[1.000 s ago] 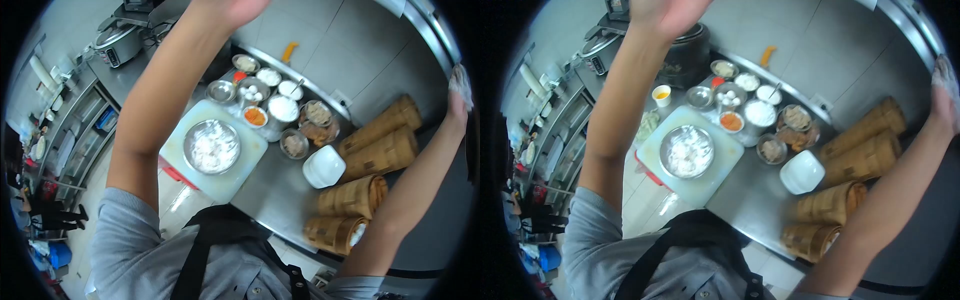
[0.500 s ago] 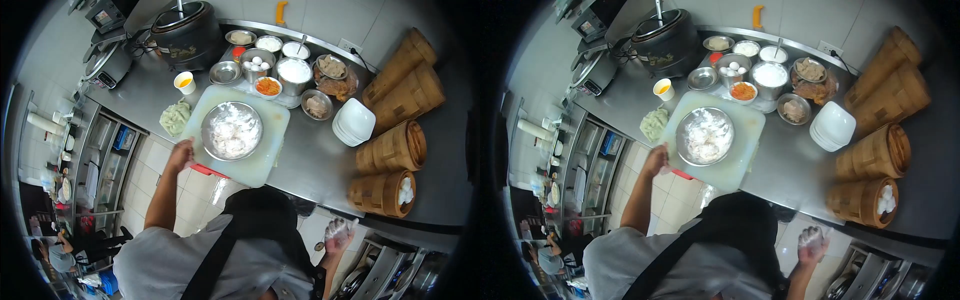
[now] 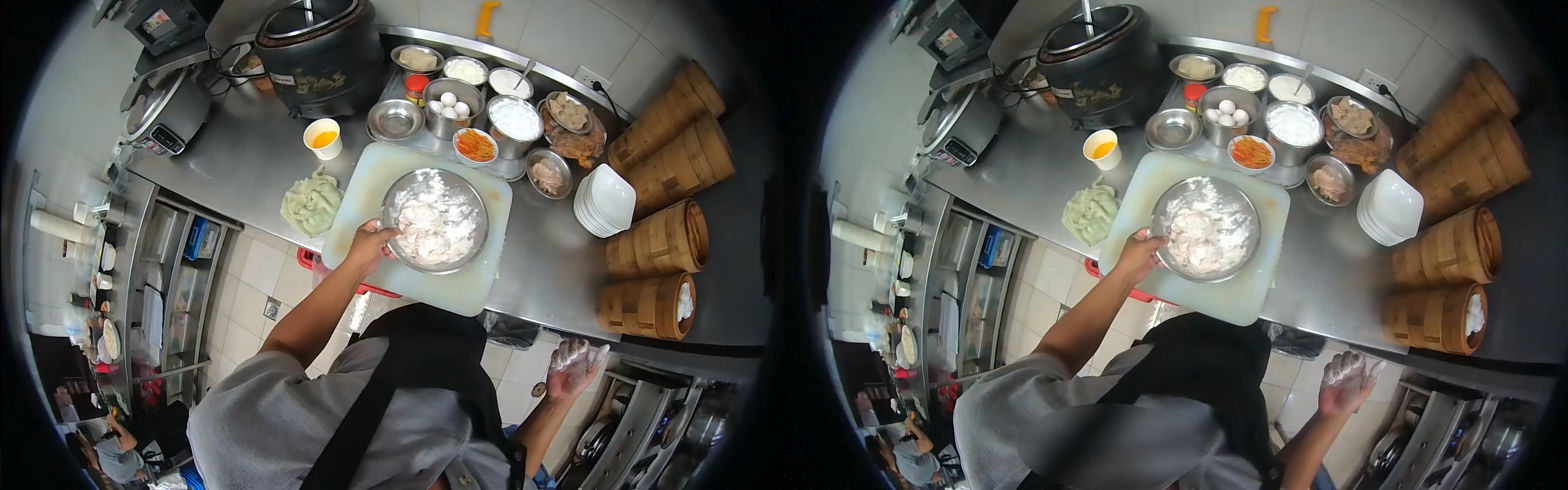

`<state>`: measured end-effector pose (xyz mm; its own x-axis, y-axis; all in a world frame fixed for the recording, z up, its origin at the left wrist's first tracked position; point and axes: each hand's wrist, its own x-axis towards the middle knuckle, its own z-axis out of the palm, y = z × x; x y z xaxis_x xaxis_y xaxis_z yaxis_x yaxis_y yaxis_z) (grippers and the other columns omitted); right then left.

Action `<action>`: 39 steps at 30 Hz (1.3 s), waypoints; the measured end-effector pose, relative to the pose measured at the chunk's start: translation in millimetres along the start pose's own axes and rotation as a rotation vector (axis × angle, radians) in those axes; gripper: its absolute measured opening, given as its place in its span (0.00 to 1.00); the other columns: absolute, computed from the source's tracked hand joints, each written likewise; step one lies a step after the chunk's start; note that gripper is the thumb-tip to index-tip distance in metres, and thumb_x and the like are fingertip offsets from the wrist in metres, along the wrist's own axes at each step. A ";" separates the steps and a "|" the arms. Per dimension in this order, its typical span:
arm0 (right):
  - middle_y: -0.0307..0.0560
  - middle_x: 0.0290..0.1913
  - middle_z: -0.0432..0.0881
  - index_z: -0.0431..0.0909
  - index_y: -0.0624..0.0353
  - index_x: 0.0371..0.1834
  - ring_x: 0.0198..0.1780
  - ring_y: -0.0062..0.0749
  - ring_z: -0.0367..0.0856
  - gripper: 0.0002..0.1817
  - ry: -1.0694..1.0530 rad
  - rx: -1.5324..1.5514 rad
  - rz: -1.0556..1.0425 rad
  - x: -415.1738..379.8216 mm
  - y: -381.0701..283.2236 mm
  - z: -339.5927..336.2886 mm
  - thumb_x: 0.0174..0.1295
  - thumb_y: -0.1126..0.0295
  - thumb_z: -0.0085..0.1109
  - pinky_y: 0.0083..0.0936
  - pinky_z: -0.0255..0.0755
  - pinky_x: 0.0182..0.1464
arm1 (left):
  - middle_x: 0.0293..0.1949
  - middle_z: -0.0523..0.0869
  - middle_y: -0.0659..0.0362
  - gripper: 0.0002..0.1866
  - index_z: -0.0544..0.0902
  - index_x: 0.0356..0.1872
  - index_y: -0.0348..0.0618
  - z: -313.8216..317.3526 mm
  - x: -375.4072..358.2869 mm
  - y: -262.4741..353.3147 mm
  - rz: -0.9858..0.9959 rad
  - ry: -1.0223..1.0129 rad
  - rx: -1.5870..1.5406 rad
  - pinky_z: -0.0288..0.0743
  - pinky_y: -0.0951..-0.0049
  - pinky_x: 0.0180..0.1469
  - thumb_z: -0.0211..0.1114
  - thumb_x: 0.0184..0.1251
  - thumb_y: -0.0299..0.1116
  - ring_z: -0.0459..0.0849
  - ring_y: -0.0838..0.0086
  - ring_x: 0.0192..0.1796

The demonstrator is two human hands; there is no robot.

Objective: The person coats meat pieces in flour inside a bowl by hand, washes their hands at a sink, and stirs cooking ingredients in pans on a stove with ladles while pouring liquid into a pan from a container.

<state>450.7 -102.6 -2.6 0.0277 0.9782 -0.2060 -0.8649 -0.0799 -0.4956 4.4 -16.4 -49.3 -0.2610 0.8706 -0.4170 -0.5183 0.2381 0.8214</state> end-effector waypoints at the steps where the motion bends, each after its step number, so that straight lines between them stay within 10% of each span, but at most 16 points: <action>1: 0.45 0.34 0.80 0.77 0.58 0.36 0.30 0.31 0.73 0.27 -0.012 0.004 -0.006 -5.5 4.7 1.6 0.67 0.42 0.44 0.25 0.70 0.30 | 0.27 0.83 0.59 0.05 0.79 0.34 0.41 2.5 3.9 -0.3 0.008 -0.007 0.033 0.72 0.76 0.19 0.64 0.57 0.25 0.77 0.78 0.20; 5: 0.43 0.28 0.76 0.75 0.58 0.33 0.28 0.29 0.70 0.27 0.270 0.022 -0.100 -38.9 17.4 -2.6 0.66 0.42 0.45 0.25 0.68 0.27 | 0.27 0.83 0.57 0.04 0.79 0.33 0.38 16.4 9.3 -1.4 0.065 -0.025 0.117 0.72 0.75 0.19 0.61 0.56 0.22 0.78 0.76 0.21; 9: 0.42 0.32 0.79 0.75 0.55 0.36 0.30 0.29 0.72 0.21 -0.017 0.093 -0.149 -71.6 37.9 -23.2 0.68 0.47 0.45 0.25 0.71 0.30 | 0.33 0.83 0.59 0.11 0.78 0.39 0.38 16.6 16.4 0.0 0.091 -0.016 0.291 0.75 0.72 0.28 0.60 0.53 0.21 0.81 0.74 0.30; 10: 0.40 0.30 0.75 0.74 0.53 0.35 0.29 0.27 0.72 0.17 0.713 0.121 -0.356 -72.3 53.2 32.9 0.67 0.51 0.46 0.24 0.69 0.28 | 0.37 0.83 0.59 0.15 0.77 0.44 0.38 6.0 29.4 0.1 0.070 -0.106 0.351 0.77 0.71 0.38 0.61 0.52 0.21 0.82 0.72 0.37; 12: 0.39 0.32 0.77 0.74 0.53 0.39 0.31 0.28 0.75 0.14 0.331 0.173 -0.349 -99.7 69.3 -17.8 0.64 0.54 0.51 0.24 0.71 0.32 | 0.44 0.82 0.55 0.20 0.74 0.51 0.36 30.3 24.3 12.1 0.089 -0.369 0.267 0.76 0.69 0.50 0.58 0.53 0.19 0.82 0.68 0.46; 20: 0.43 0.24 0.73 0.74 0.56 0.24 0.25 0.33 0.70 0.31 0.303 0.525 -0.633 -105.1 115.7 -107.6 0.63 0.37 0.44 0.25 0.64 0.26 | 0.45 0.81 0.52 0.20 0.73 0.51 0.34 168.9 46.5 -81.6 -0.139 -1.011 0.585 0.76 0.72 0.49 0.56 0.54 0.17 0.82 0.68 0.46; 21: 0.43 0.24 0.72 0.73 0.56 0.24 0.24 0.33 0.69 0.31 0.329 0.409 -0.709 -94.5 117.6 12.4 0.63 0.37 0.43 0.26 0.64 0.25 | 0.43 0.82 0.54 0.19 0.73 0.50 0.35 168.8 70.1 -1.4 -0.227 -1.072 0.543 0.77 0.75 0.44 0.58 0.54 0.18 0.83 0.71 0.41; 31: 0.42 0.26 0.75 0.76 0.54 0.31 0.29 0.32 0.72 0.30 0.532 0.389 -1.415 -55.2 196.9 173.0 0.65 0.37 0.41 0.25 0.67 0.30 | 0.36 0.84 0.57 0.15 0.76 0.47 0.34 275.7 89.2 -20.6 -0.688 -1.704 0.849 0.69 0.83 0.22 0.60 0.56 0.20 0.80 0.81 0.26; 34: 0.43 0.29 0.74 0.76 0.57 0.33 0.32 0.34 0.71 0.30 0.926 0.569 -1.603 -33.7 180.3 242.6 0.65 0.38 0.41 0.28 0.68 0.33 | 0.35 0.84 0.58 0.14 0.77 0.45 0.35 300.9 72.2 -22.3 -0.792 -1.904 0.951 0.68 0.83 0.22 0.60 0.57 0.21 0.80 0.81 0.26; 39: 0.54 0.42 0.79 0.75 0.62 0.42 0.42 0.43 0.76 0.31 0.609 0.140 -1.778 15.8 214.1 259.2 0.67 0.40 0.40 0.34 0.74 0.44 | 0.29 0.83 0.57 0.11 0.77 0.41 0.33 310.0 50.9 -64.3 -0.910 -2.090 0.931 0.68 0.78 0.19 0.60 0.55 0.21 0.78 0.78 0.21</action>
<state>136.1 -54.5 106.7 0.9408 -0.3019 0.1543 0.3386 0.8595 -0.3830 276.9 146.1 -2.7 0.7846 -0.5245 -0.3305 0.4757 0.1675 0.8635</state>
